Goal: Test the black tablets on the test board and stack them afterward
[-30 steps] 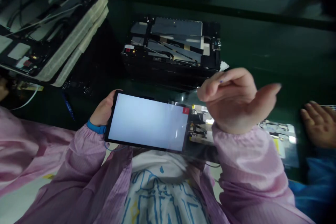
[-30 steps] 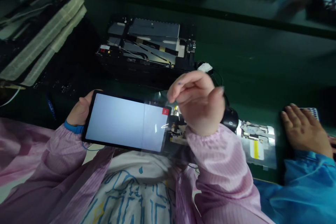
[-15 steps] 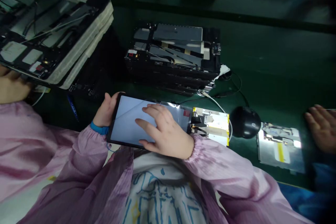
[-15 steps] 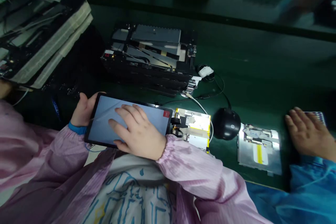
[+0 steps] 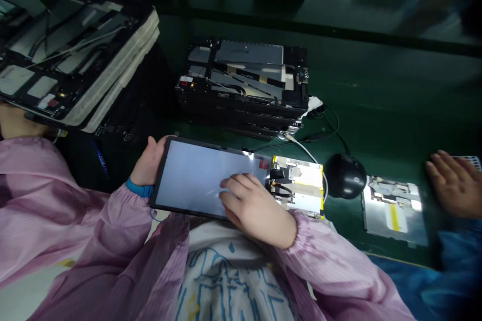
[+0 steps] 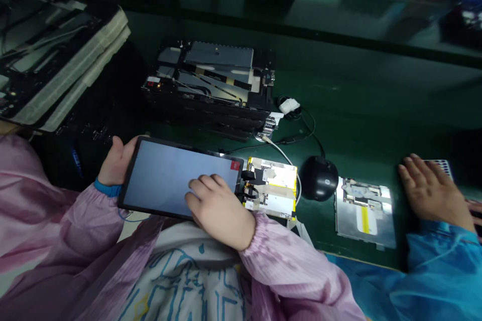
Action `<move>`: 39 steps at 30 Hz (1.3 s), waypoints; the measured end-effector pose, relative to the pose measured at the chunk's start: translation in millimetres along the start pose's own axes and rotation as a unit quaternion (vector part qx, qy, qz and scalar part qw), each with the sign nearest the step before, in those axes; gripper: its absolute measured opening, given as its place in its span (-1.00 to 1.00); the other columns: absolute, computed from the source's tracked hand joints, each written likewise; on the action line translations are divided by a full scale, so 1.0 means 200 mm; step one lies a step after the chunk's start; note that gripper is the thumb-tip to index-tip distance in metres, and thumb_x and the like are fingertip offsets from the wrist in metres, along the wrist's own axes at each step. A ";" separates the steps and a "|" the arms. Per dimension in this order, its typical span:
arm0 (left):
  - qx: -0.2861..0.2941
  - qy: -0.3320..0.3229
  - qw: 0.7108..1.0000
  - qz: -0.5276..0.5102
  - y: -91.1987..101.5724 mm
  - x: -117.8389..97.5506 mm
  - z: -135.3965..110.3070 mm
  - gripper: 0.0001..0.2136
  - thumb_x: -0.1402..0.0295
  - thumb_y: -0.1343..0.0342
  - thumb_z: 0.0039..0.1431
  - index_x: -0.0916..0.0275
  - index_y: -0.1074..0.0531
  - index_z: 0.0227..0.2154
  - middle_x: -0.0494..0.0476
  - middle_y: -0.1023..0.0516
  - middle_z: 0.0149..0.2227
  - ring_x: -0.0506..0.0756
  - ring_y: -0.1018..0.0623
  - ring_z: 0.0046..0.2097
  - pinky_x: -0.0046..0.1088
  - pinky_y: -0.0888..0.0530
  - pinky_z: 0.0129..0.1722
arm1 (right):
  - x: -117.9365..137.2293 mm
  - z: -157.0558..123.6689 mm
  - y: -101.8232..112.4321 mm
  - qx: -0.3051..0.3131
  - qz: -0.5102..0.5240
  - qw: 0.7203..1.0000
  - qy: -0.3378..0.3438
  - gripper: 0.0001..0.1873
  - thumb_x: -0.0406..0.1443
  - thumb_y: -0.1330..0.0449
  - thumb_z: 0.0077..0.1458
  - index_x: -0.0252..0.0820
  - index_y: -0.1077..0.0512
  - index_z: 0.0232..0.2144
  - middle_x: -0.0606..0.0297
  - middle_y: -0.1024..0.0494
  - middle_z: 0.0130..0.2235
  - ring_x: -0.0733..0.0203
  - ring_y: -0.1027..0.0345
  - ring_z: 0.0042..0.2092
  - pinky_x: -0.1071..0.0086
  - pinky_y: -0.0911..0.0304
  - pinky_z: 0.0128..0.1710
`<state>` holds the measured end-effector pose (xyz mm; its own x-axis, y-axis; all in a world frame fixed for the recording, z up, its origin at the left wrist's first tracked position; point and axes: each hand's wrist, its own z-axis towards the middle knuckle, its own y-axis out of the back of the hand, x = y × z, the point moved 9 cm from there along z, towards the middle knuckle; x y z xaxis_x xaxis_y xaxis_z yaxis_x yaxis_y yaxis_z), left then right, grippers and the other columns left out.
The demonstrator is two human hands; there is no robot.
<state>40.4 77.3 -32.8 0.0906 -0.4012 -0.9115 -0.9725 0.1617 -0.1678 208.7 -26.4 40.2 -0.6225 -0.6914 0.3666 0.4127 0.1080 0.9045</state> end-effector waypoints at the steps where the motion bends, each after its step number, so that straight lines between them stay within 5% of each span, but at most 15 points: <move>1: -0.003 0.003 1.000 0.000 0.00 0.00 0.00 -0.40 -0.17 0.22 0.13 0.22 -0.37 -0.08 0.19 -0.53 -0.28 0.24 -0.52 -0.17 -0.25 -0.45 -0.27 | -0.02 -0.03 0.03 -0.014 0.019 1.000 -0.012 -0.89 -0.41 -0.09 0.12 -0.23 -0.41 -0.31 0.11 -0.48 -0.19 0.05 -0.29 -0.17 0.17 -0.25 -0.20; 5: -0.008 0.012 1.000 -0.006 0.01 0.00 0.00 -0.41 -0.17 0.22 0.13 0.22 -0.37 -0.09 0.17 -0.53 -0.29 0.23 -0.52 -0.17 -0.27 -0.47 -0.25 | -0.18 -0.17 0.17 -0.115 0.075 0.986 -0.094 -0.85 -0.43 -0.09 0.11 -0.19 -0.37 -0.23 0.12 -0.45 -0.20 0.05 -0.30 -0.13 0.14 -0.27 -0.16; 8: -0.021 0.026 0.999 -0.032 0.01 0.01 -0.01 -0.45 -0.09 0.29 0.21 0.23 -0.36 -0.09 0.17 -0.53 -0.28 0.22 -0.51 -0.14 -0.25 -0.46 -0.20 | -0.30 -0.27 0.21 -0.147 0.077 0.972 -0.168 -0.64 -0.36 -0.15 0.07 -0.16 -0.30 -0.04 0.04 -0.34 -0.01 -0.03 -0.24 0.05 0.04 -0.26 -0.02; 12: -0.029 0.041 0.996 -0.067 0.01 0.02 -0.01 -0.50 -0.02 0.32 0.28 0.24 -0.34 -0.08 0.17 -0.52 -0.23 0.23 -0.49 -0.08 -0.20 -0.43 -0.09 | -0.36 -0.36 0.11 -0.058 0.083 0.967 -0.235 -0.06 -0.21 -0.29 -0.06 -0.11 0.09 0.27 -0.01 0.21 0.32 -0.28 0.28 0.33 -0.20 -0.02 0.18; 15: -0.020 0.036 0.996 -0.085 0.00 0.01 -0.01 -0.50 -0.01 0.34 0.30 0.29 -0.31 -0.08 0.19 -0.51 -0.18 0.25 -0.46 -0.03 -0.16 -0.39 -0.02 | -0.35 -0.39 0.03 -0.003 0.109 0.966 -0.234 0.12 -0.21 -0.32 -0.11 -0.05 0.28 0.32 0.09 0.39 0.36 -0.26 0.49 0.35 -0.21 0.11 0.24; 19: -0.004 0.034 0.993 -0.112 0.00 0.02 0.00 -0.51 0.01 0.34 0.31 0.31 -0.29 -0.09 0.18 -0.51 -0.16 0.23 -0.45 -0.01 -0.16 -0.35 0.03 | -0.34 -0.40 0.00 0.004 0.125 0.963 -0.240 0.16 -0.23 -0.33 -0.13 -0.05 0.32 0.32 0.11 0.41 0.37 -0.21 0.49 0.36 -0.16 0.12 0.26; 28: 0.030 0.009 0.995 -0.100 0.01 0.02 0.01 -0.51 -0.10 0.00 0.11 0.26 -0.33 -0.16 0.14 -0.54 -0.17 0.24 -0.46 0.00 -0.19 -0.38 0.01 | -0.36 -0.40 -0.01 0.011 0.126 0.963 -0.240 0.17 -0.22 -0.35 -0.16 -0.07 0.30 0.32 0.05 0.30 0.36 -0.20 0.47 0.36 -0.18 0.13 0.25; 39: 0.017 0.003 0.996 -0.090 0.00 0.02 0.02 -0.52 -0.09 0.07 0.16 0.27 -0.31 -0.16 0.20 -0.52 -0.20 0.26 -0.47 -0.01 -0.14 -0.41 0.00 | -0.36 -0.40 -0.01 0.005 0.131 0.959 -0.251 0.14 -0.28 -0.33 -0.13 -0.01 0.30 0.32 0.10 0.30 0.36 -0.18 0.43 0.36 -0.15 0.11 0.26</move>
<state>41.0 78.6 -37.8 0.2604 -0.4322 -0.8634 -0.9330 0.1175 -0.3402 305.1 -34.2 -5.9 -0.7418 -0.2082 0.6375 0.5932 0.2397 0.7685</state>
